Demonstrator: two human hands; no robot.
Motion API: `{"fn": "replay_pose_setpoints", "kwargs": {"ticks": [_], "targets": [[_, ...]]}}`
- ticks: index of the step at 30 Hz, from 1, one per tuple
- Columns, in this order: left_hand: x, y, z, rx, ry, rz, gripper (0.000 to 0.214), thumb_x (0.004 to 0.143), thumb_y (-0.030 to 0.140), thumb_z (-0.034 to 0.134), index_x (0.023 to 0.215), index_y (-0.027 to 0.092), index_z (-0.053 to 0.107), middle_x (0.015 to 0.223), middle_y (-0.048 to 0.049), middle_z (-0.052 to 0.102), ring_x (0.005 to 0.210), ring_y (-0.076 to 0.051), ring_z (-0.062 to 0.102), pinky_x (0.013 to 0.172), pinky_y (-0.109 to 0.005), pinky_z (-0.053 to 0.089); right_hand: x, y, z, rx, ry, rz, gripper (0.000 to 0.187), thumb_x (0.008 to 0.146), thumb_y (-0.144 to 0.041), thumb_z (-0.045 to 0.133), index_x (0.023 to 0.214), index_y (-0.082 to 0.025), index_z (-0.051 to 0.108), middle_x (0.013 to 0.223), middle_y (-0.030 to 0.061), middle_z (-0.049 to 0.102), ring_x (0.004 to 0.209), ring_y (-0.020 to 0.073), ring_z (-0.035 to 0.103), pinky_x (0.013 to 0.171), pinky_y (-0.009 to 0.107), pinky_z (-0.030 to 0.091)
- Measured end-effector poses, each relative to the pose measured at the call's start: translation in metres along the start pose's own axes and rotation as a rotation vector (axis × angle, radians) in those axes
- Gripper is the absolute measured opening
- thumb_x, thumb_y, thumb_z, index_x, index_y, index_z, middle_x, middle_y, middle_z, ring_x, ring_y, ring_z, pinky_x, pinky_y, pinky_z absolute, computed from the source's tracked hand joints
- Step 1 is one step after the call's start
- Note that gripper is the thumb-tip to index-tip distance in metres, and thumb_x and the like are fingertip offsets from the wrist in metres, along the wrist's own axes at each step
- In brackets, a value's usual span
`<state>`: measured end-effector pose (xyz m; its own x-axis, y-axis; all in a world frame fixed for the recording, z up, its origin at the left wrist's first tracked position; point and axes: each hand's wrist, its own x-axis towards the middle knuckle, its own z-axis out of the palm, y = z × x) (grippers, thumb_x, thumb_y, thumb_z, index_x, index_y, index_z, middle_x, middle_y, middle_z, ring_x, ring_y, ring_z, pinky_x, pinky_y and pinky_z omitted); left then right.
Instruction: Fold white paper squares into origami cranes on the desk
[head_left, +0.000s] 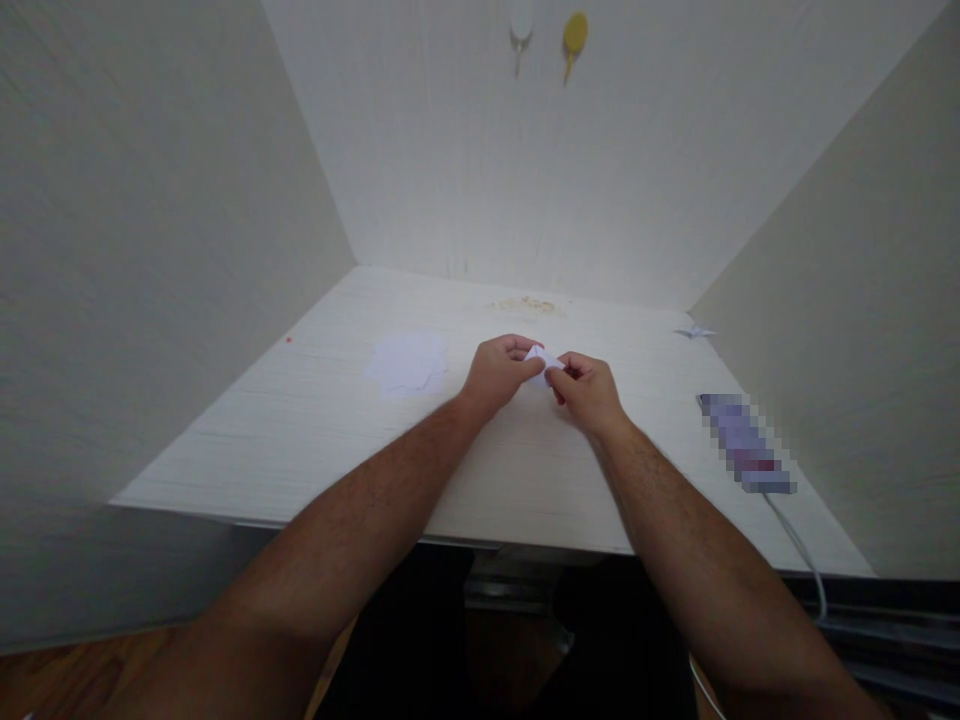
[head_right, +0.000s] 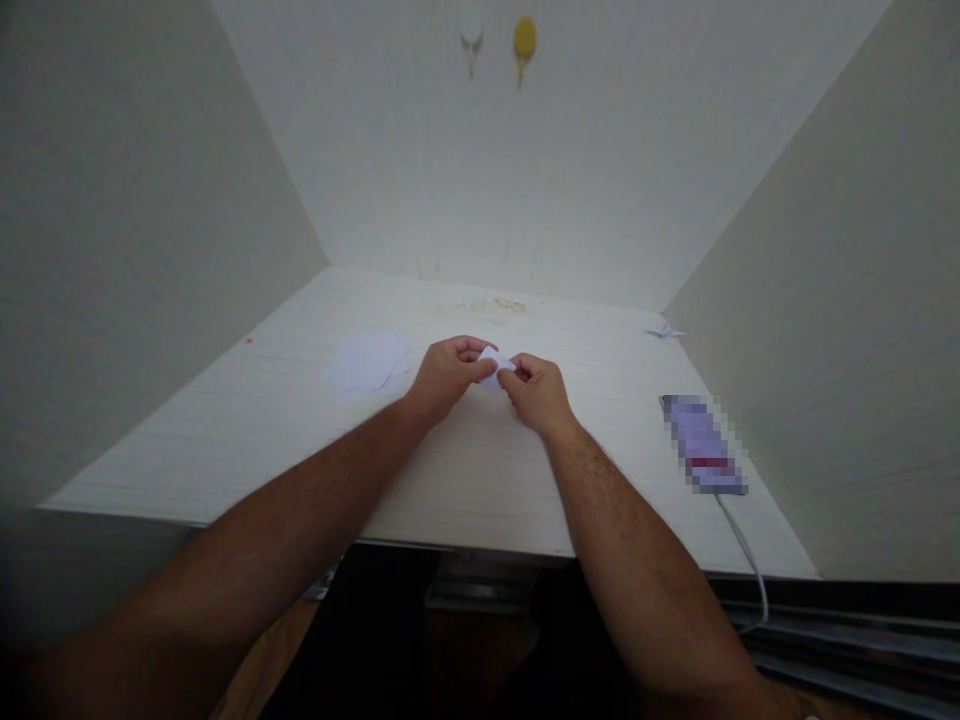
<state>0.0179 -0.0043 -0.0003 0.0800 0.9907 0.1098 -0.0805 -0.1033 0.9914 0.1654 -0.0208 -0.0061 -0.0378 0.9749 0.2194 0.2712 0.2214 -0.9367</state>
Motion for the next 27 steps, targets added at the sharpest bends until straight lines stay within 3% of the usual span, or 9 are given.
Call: {"fn": "replay_pose_setpoints", "kwargs": {"ticks": [6,18,22,24,27], "targets": [[-0.001,-0.002,0.003,-0.109,0.039,-0.116,0.022,0.056,0.026,0.078,0.064,0.015,0.061,0.061,0.0016,0.061,0.054,-0.008,0.053,0.053,-0.022,0.041,0.001,0.006,0.001,-0.034,0.02,-0.037,0.027,0.076,-0.041,0.064,0.063,-0.018,0.059,0.047,-0.0066,0.045,0.044,0.0076,0.032,0.044,0.024,0.021],[-0.001,-0.005,0.007,-0.263,0.07,-0.088,0.02,0.057,0.023,0.078,0.065,0.014,0.062,0.062,0.0007,0.061,0.056,-0.009,0.055,0.058,-0.025,0.044,0.0,-0.003,0.001,-0.025,-0.025,-0.044,0.019,0.073,-0.035,0.062,0.063,-0.019,0.06,0.048,-0.0063,0.047,0.045,0.0088,0.036,0.046,0.025,0.026],[0.005,0.001,0.001,-0.385,0.233,-0.073,0.02,0.065,0.026,0.072,0.062,0.016,0.055,0.059,0.0034,0.053,0.053,-0.006,0.047,0.052,-0.021,0.038,0.0,0.0,0.003,-0.013,-0.043,-0.017,0.014,0.071,-0.031,0.062,0.064,-0.019,0.061,0.049,-0.0064,0.047,0.045,0.0088,0.037,0.045,0.024,0.026],[0.006,0.003,-0.003,-0.407,0.27,-0.067,0.019,0.071,0.031,0.069,0.07,0.016,0.058,0.069,0.0009,0.058,0.059,-0.007,0.052,0.055,-0.02,0.042,0.001,0.003,0.004,-0.008,-0.023,-0.007,0.013,0.07,-0.029,0.062,0.062,-0.019,0.06,0.049,-0.0067,0.047,0.045,0.0086,0.036,0.045,0.024,0.025],[0.005,0.002,-0.004,-0.296,0.116,-0.128,0.026,0.07,0.039,0.071,0.071,0.016,0.059,0.068,0.0001,0.058,0.058,-0.009,0.053,0.053,-0.022,0.043,0.002,0.007,0.003,0.001,0.024,-0.008,0.013,0.069,-0.027,0.062,0.06,-0.019,0.059,0.048,-0.0069,0.047,0.045,0.0083,0.036,0.046,0.024,0.026]]}}
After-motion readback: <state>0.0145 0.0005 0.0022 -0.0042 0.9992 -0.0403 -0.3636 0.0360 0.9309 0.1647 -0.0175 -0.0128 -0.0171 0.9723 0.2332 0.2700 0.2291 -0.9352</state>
